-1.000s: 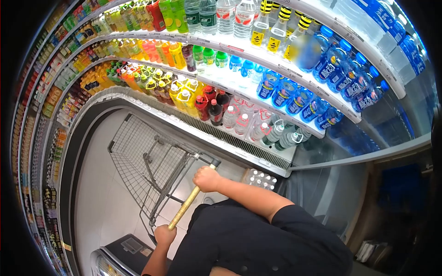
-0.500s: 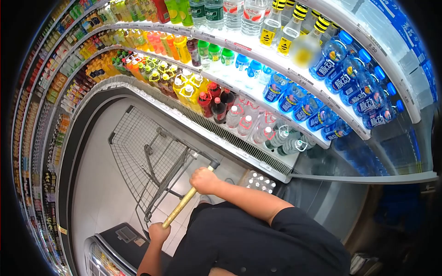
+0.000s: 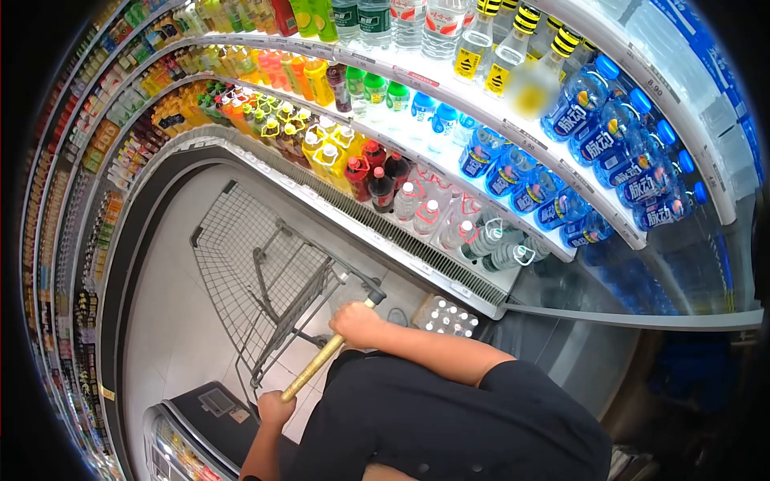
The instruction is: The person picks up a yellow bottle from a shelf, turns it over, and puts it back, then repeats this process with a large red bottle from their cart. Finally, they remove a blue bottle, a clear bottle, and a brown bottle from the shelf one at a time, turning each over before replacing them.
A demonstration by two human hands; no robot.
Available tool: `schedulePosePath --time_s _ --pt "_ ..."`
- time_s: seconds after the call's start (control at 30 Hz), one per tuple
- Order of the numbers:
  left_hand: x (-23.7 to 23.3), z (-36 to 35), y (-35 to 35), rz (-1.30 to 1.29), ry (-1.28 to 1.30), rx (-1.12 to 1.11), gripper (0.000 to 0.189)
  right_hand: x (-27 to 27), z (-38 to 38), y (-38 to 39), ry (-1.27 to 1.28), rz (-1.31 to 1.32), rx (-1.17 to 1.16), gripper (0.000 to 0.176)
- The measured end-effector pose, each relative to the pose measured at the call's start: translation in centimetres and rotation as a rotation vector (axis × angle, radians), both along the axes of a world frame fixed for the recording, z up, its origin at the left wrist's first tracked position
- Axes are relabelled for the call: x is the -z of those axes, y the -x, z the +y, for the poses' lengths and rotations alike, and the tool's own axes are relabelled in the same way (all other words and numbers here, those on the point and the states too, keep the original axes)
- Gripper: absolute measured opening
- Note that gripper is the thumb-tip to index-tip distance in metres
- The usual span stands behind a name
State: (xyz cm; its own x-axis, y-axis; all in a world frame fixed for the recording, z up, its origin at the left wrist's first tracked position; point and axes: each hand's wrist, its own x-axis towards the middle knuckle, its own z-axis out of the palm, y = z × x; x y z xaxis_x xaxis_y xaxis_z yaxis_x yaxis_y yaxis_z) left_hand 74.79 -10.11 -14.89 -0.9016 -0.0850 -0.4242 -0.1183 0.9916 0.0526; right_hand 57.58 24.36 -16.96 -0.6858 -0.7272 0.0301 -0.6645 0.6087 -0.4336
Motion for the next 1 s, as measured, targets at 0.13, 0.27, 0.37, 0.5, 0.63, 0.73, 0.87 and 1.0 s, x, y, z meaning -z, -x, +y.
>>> schedulePosePath --time_s 0.13,0.27,0.37,0.5,0.63,0.73,0.87,1.0 --pt "0.3 0.2 -0.7 -0.013 -0.002 -0.005 0.037 -1.4 0.7 -0.3 -0.054 -0.104 -0.043 0.027" --pt "0.4 0.0 -1.5 -0.047 0.018 0.016 0.037 -4.1 2.0 -0.5 0.01 -0.229 -0.086 0.039" --pt "0.1 -0.3 -2.2 -0.071 0.031 0.032 0.037 -4.9 3.3 -0.4 0.43 -0.513 -0.003 0.035" --pt "0.1 -0.3 -2.8 -0.075 0.043 0.05 0.037 -5.4 8.0 2.9 1.058 -0.507 0.68 0.008" --pt "0.1 -0.1 -3.1 -0.049 0.04 0.054 0.037 6.1 16.8 11.4 1.092 -0.536 1.192 0.016" --pt "0.0 0.0 -3.0 -0.021 0.019 0.05 0.038 11.2 21.2 14.3 0.549 -0.459 1.447 0.045" --pt "-0.4 0.6 -2.8 0.017 0.058 0.023 0.038 16.1 24.1 16.7 0.247 -0.222 1.483 0.063" --pt "-0.6 1.2 -2.8 0.03 0.082 -0.01 0.039 13.1 24.1 18.4 0.045 -0.425 1.393 0.064"
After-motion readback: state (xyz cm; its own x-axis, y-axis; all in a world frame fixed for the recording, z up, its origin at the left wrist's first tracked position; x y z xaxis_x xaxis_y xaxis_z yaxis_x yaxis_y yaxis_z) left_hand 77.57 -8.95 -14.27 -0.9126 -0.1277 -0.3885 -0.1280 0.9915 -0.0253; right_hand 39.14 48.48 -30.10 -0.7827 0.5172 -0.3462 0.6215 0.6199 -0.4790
